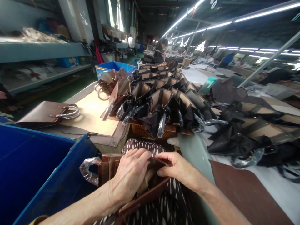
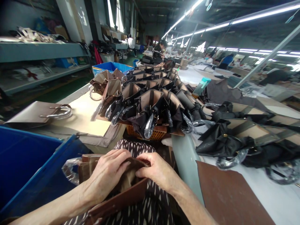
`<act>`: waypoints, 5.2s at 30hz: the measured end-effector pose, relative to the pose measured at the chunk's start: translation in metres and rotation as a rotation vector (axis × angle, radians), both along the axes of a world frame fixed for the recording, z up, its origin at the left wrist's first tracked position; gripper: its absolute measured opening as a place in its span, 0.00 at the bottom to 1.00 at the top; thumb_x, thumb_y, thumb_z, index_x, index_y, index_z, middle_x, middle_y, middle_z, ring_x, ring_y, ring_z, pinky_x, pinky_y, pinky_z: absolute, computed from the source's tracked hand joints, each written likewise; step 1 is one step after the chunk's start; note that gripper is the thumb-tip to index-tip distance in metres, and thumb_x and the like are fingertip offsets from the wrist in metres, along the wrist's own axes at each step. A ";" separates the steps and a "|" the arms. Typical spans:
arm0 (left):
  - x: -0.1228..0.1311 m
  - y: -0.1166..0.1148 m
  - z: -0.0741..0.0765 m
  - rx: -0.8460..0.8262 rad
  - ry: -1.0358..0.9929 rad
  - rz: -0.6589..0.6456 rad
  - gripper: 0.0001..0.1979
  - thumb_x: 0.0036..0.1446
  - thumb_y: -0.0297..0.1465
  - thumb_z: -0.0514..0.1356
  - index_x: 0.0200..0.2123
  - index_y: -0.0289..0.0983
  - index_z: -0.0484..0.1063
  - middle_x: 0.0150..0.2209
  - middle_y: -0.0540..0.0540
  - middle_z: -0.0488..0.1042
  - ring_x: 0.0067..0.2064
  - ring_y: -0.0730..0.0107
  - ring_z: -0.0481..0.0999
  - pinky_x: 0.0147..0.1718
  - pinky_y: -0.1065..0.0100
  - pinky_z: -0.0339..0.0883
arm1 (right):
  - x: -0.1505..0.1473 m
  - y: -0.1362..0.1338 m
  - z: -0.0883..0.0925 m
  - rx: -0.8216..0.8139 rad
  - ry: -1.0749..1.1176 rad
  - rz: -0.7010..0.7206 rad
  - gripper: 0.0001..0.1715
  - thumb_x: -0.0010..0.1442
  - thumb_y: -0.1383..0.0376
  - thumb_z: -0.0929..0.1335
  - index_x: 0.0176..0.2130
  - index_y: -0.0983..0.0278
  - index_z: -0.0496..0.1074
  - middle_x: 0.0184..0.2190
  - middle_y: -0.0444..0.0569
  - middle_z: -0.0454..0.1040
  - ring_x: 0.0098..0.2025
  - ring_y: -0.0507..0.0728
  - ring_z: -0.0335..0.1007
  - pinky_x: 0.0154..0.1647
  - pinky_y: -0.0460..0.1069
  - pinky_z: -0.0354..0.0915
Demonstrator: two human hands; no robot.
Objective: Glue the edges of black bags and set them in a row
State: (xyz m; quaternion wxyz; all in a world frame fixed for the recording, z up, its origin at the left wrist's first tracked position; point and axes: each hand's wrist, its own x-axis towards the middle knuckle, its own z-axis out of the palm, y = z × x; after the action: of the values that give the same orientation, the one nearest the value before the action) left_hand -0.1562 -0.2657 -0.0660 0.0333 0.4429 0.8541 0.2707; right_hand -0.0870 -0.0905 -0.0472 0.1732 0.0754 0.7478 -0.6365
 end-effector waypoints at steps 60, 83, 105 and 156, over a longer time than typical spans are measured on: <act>-0.021 0.006 0.035 -0.142 -0.530 -0.064 0.11 0.47 0.28 0.49 0.24 0.35 0.72 0.20 0.54 0.65 0.25 0.75 0.62 0.23 0.73 0.48 | -0.017 0.008 0.021 0.314 0.007 0.232 0.14 0.51 0.66 0.63 0.18 0.64 0.56 0.18 0.38 0.47 0.21 0.48 0.42 0.20 0.47 0.40; -0.024 0.015 0.024 -0.229 -0.642 -0.064 0.12 0.43 0.33 0.51 0.20 0.34 0.72 0.19 0.54 0.56 0.23 0.75 0.57 0.21 0.74 0.51 | -0.013 0.004 0.013 0.224 -0.061 0.196 0.11 0.51 0.64 0.63 0.20 0.65 0.66 0.17 0.38 0.52 0.21 0.48 0.46 0.20 0.45 0.44; -0.085 -0.070 0.039 -0.252 -0.793 -0.147 0.19 0.43 0.34 0.63 0.42 0.39 0.73 0.32 0.52 0.73 0.34 0.70 0.69 0.29 0.75 0.60 | -0.006 -0.005 0.006 0.278 -0.022 0.131 0.12 0.58 0.63 0.63 0.30 0.65 0.72 0.26 0.43 0.69 0.30 0.53 0.62 0.29 0.46 0.55; -0.057 -0.105 -0.004 0.289 -0.994 0.298 0.11 0.42 0.34 0.63 0.28 0.32 0.75 0.28 0.50 0.73 0.31 0.69 0.70 0.32 0.71 0.63 | -0.082 -0.103 0.015 0.661 0.170 0.306 0.17 0.55 0.63 0.65 0.17 0.64 0.66 0.14 0.38 0.54 0.21 0.49 0.51 0.22 0.46 0.44</act>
State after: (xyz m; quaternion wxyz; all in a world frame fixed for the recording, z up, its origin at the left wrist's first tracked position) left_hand -0.2130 -0.3706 -0.0703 0.3335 0.1353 0.7430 0.5643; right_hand -0.1691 -0.1932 -0.0318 0.1700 -0.0386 0.9273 -0.3312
